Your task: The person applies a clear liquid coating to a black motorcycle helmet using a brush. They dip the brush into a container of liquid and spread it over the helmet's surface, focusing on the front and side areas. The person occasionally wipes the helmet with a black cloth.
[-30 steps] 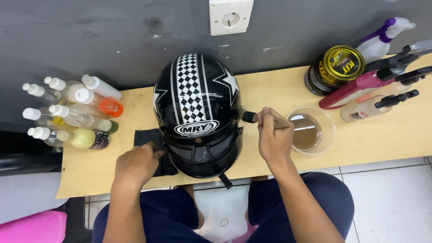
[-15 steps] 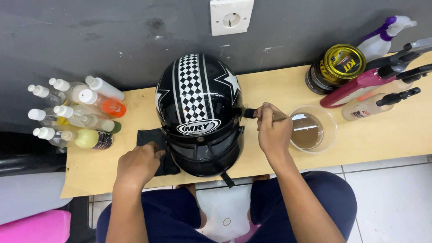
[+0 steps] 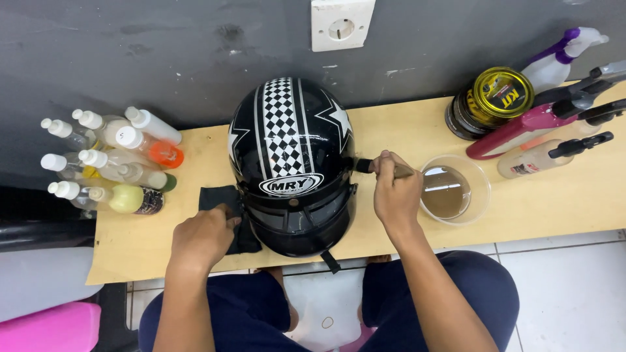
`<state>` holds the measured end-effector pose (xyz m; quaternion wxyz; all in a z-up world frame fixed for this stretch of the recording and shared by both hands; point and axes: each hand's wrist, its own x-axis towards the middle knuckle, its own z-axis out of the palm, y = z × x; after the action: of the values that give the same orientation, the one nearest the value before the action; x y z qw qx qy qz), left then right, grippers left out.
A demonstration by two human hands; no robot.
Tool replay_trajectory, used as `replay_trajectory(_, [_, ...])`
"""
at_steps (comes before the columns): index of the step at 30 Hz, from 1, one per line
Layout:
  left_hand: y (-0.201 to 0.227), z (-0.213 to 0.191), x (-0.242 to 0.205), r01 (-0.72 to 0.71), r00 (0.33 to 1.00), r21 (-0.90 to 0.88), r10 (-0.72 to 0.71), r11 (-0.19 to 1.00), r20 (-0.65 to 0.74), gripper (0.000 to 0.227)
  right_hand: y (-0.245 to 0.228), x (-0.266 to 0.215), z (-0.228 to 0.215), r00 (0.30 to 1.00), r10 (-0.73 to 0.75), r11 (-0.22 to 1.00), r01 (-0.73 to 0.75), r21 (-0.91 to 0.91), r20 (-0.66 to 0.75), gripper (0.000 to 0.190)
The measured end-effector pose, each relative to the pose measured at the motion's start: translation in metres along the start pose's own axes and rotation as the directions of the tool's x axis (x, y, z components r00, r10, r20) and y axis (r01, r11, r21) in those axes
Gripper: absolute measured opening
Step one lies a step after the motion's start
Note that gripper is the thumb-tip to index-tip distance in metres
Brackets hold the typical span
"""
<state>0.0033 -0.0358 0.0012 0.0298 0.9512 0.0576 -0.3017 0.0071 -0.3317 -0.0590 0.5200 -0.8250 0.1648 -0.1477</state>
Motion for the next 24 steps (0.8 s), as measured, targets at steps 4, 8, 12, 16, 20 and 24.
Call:
replay_trajectory(4, [-0.001, 0.002, 0.000, 0.011, 1.000, 0.001, -0.011, 1.000, 0.001, 0.042, -0.001, -0.001, -0.001, 0.993, -0.081, 0.985, 0.092, 0.143, -0.086, 0.039])
replay_trajectory(8, [-0.004, 0.006, 0.003, -0.002, 1.000, -0.003, 0.002, 1.000, -0.009, 0.043, -0.012, -0.003, 0.002, 0.997, -0.070, 0.998, 0.070, -0.001, -0.043, 0.040])
replay_trajectory(12, [-0.001, -0.001, -0.002, -0.014, 1.000, -0.026, 0.013, 1.000, -0.017, 0.042, -0.006, -0.005, 0.001, 0.997, -0.068, 0.995, 0.065, -0.075, -0.035, 0.040])
replay_trajectory(16, [-0.010, 0.012, 0.006, 0.012, 1.000, 0.006, -0.012, 1.000, -0.016, 0.044, 0.001, -0.005, 0.001, 0.979, -0.172, 0.971, 0.187, 0.150, -0.113, 0.041])
replay_trajectory(20, [-0.008, 0.013, 0.008, 0.012, 0.999, 0.030, -0.011, 0.999, -0.032, 0.044, -0.025, -0.007, 0.005, 0.969, -0.231, 0.948, 0.244, 0.204, -0.085, 0.039])
replay_trajectory(24, [-0.004, 0.009, 0.006, 0.034, 0.999, 0.027, -0.034, 0.999, -0.007, 0.046, -0.021, -0.005, -0.001, 0.997, -0.073, 0.993, 0.074, 0.091, -0.024, 0.039])
